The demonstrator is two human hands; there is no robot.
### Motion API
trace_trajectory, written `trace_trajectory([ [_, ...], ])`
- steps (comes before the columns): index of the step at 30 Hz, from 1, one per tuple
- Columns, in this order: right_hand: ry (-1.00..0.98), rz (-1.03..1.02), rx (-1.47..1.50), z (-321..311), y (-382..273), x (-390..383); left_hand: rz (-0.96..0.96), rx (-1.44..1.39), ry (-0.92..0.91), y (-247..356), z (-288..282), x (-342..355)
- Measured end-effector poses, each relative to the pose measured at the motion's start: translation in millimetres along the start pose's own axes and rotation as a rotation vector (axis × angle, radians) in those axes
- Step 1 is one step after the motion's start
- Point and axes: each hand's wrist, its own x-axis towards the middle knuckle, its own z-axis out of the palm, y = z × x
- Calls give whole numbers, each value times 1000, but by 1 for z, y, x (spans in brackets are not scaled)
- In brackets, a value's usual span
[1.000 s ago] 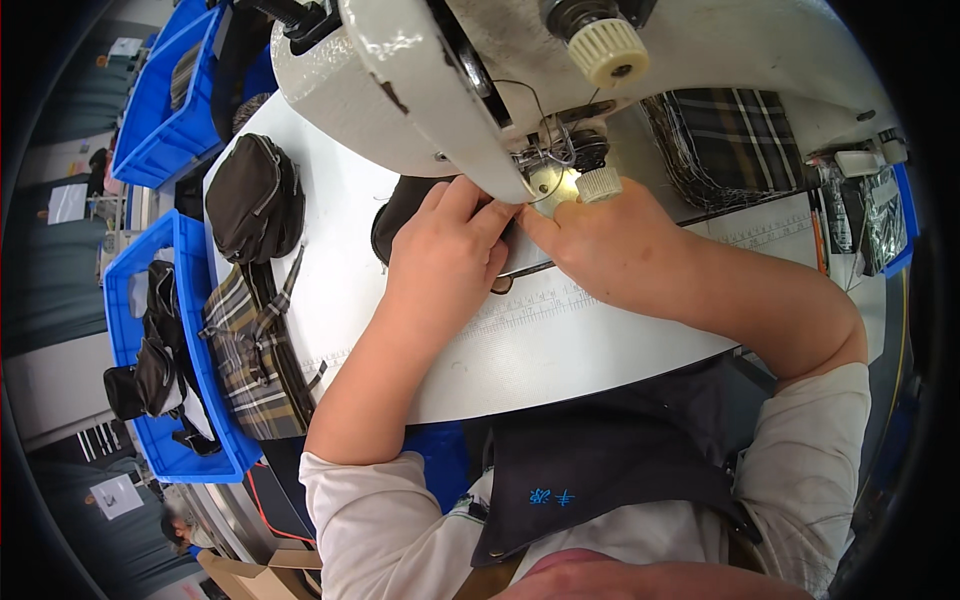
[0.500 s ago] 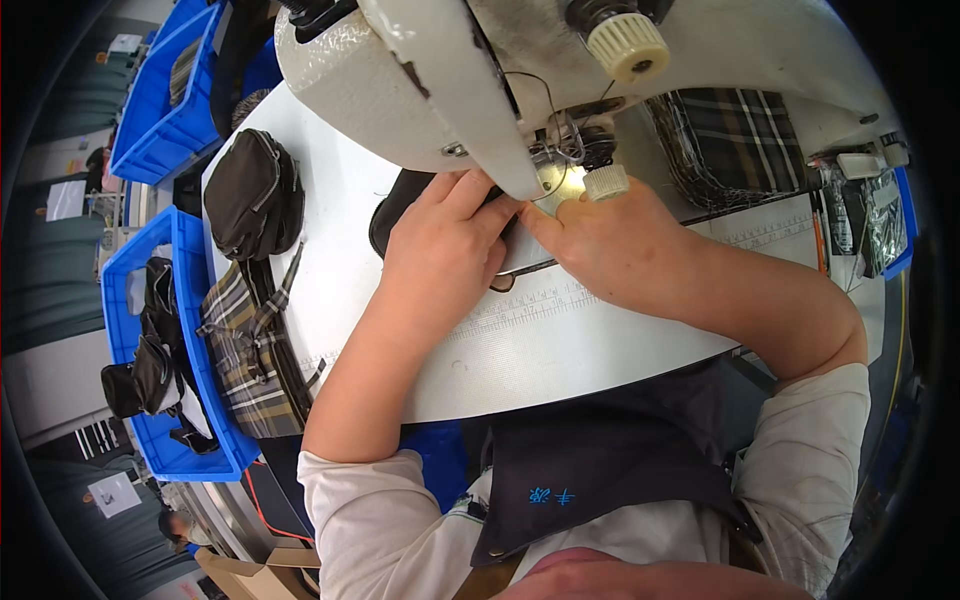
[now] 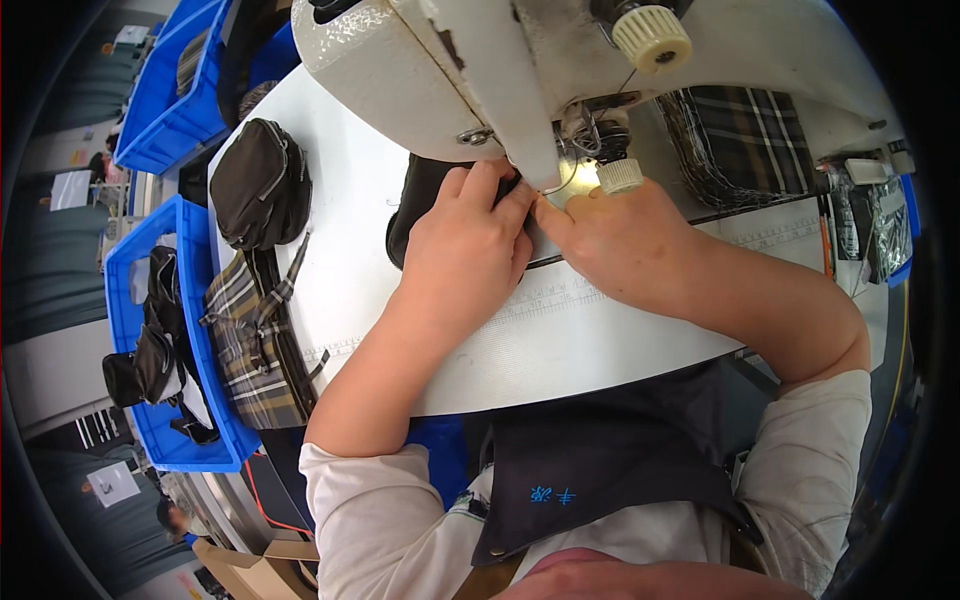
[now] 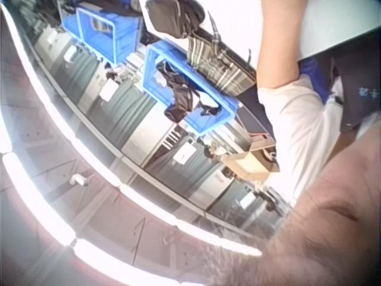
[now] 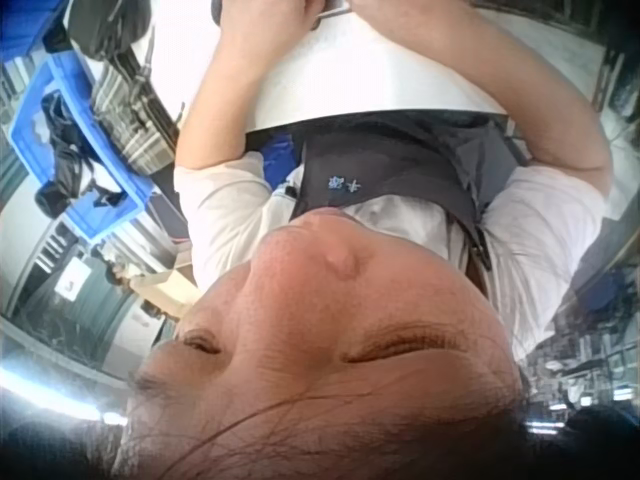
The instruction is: The person operates an industrial sewing machine to stitch a zipper onto a small fabric pouch. They guide the pouch under the needle, sew along the zipper edge, and then remove the finished item to place it in a blue bin. The person then picks up a new pouch and repeats the sewing process.
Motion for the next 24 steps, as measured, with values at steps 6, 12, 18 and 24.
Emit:
trace_trajectory([
  [6,-115,7,-14,-5,-5,-1,-7,-107,36,-5,-1,1],
  [12,-40,-29,60,-3,-3,0,-90,-230,106,-7,6,-2],
  [18,-52,-31,75,-9,-3,1,46,-12,57,-3,5,1],
  [24,-67,-27,29,-10,-2,0,138,-28,61,-8,-6,4],
])
